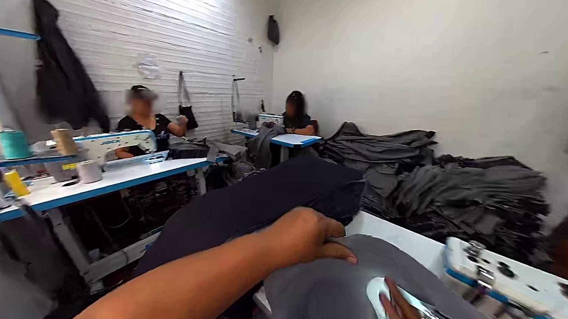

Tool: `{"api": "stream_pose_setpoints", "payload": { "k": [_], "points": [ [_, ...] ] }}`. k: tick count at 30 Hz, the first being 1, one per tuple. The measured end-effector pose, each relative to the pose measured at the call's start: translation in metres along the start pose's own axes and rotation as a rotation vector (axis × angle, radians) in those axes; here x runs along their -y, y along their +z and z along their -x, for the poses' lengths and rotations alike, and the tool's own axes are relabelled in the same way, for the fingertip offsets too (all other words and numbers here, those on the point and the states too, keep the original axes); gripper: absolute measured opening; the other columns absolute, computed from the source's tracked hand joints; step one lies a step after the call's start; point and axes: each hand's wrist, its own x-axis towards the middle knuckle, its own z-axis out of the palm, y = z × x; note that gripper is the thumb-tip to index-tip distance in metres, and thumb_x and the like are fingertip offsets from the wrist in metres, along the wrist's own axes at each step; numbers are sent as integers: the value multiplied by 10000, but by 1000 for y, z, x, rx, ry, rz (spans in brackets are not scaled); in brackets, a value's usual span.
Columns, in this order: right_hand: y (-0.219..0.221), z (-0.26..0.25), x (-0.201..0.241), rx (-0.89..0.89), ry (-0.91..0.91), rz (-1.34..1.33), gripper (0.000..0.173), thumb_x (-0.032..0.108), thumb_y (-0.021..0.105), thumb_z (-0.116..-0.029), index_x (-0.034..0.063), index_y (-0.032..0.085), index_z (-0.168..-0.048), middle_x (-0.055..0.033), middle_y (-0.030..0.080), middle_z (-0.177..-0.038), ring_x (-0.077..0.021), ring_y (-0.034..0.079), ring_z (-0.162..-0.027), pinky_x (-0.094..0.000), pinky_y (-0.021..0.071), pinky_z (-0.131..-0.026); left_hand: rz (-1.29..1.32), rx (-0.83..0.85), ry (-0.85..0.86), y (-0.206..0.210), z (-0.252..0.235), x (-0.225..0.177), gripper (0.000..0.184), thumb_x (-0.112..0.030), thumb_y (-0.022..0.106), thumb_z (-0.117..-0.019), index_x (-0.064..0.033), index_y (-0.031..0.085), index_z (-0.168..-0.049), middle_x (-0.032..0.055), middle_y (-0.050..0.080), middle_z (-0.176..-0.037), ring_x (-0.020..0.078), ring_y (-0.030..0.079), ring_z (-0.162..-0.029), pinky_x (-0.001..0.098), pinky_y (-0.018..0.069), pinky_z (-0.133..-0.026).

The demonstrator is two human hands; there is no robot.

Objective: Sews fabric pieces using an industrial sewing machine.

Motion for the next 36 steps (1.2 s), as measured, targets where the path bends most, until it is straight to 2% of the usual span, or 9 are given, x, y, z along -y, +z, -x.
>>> {"api": "stream_pose_setpoints", "payload": {
  "k": [4, 7, 9, 12, 21, 26, 29, 32, 36],
  "points": [
    [-57, -99, 28, -396, -245, 555, 556, 509, 546, -1023, 275, 400, -1506, 33, 271, -1677, -179, 123, -1586, -483, 90, -1279, -65, -52, 327, -18, -41, -18, 372, -303, 725, -912, -35, 622, -675, 8, 531, -563, 56, 515, -528, 208, 410, -495],
    [-100, -134, 41, -267, -284, 674, 405, 433, 675, -917, 176, 733, -1225, -30, 735, -1165, -275, 646, -1223, -722, 331, -1095, -28, -86, 408, -31, -53, -13, 428, -367, 728, -895, -70, 576, -628, -46, 489, -548, -25, 454, -518, 136, 353, -477],
    [-119, -144, 45, -101, -95, 574, 259, 440, 734, -852, 181, 728, -854, 56, 669, -710, -94, 667, -686, -394, 554, -676, 36, -100, 384, -36, -54, -5, 440, -392, 742, -876, -83, 572, -614, -73, 494, -555, -69, 438, -522, 102, 329, -474],
    [-140, -152, 46, 114, 293, 196, 285, 343, 860, -800, 162, 645, -755, 67, 572, -600, -20, 536, -544, -204, 423, -507, 223, -117, 228, -37, -48, 9, 407, -378, 816, -810, -136, 559, -608, -130, 476, -556, -112, 395, -513, 75, 282, -463],
    [-171, -169, 44, 474, 289, 282, 74, 138, 781, -884, 109, 731, -838, -3, 655, -820, -111, 627, -765, -321, 521, -688, 274, 123, 336, -39, -47, -4, 293, -288, 738, -920, -71, 693, -730, -93, 594, -648, -98, 497, -614, 76, 380, -549],
    [-81, -192, 28, -311, -76, 409, 372, 90, 714, -847, 47, 727, -1216, -210, 637, -1333, -451, 557, -1272, -679, 428, -984, -84, -32, 727, -56, -78, -54, 378, -347, 606, -1007, -87, 669, -739, 45, 734, -1156, 188, 603, -1295, 374, 470, -1117],
    [-50, -162, 46, -543, -80, 100, 474, 260, 484, -1063, 64, 494, -1494, -124, 380, -1621, -223, 347, -1507, -449, 353, -1196, -275, -111, 669, -71, -90, -53, 324, -365, 602, -987, -135, 649, -763, -44, 660, -836, 79, 660, -941, 281, 514, -945],
    [-35, -130, 67, -458, -82, -252, 512, 325, 551, -1045, -79, 553, -1359, -71, 707, -1193, -23, 662, -1085, -243, 558, -945, -367, -139, 594, -72, -90, -39, 358, -430, 594, -976, -165, 600, -735, -81, 560, -694, 35, 566, -696, 248, 458, -750],
    [-29, -130, 69, -449, 36, -351, 201, 194, 537, -1055, 47, 607, -936, 69, 584, -752, 67, 555, -691, -111, 477, -655, -340, -169, 578, -54, -84, -44, 383, -470, 579, -976, -163, 584, -746, -99, 500, -607, 17, 517, -597, 221, 430, -677]
  ]
}}
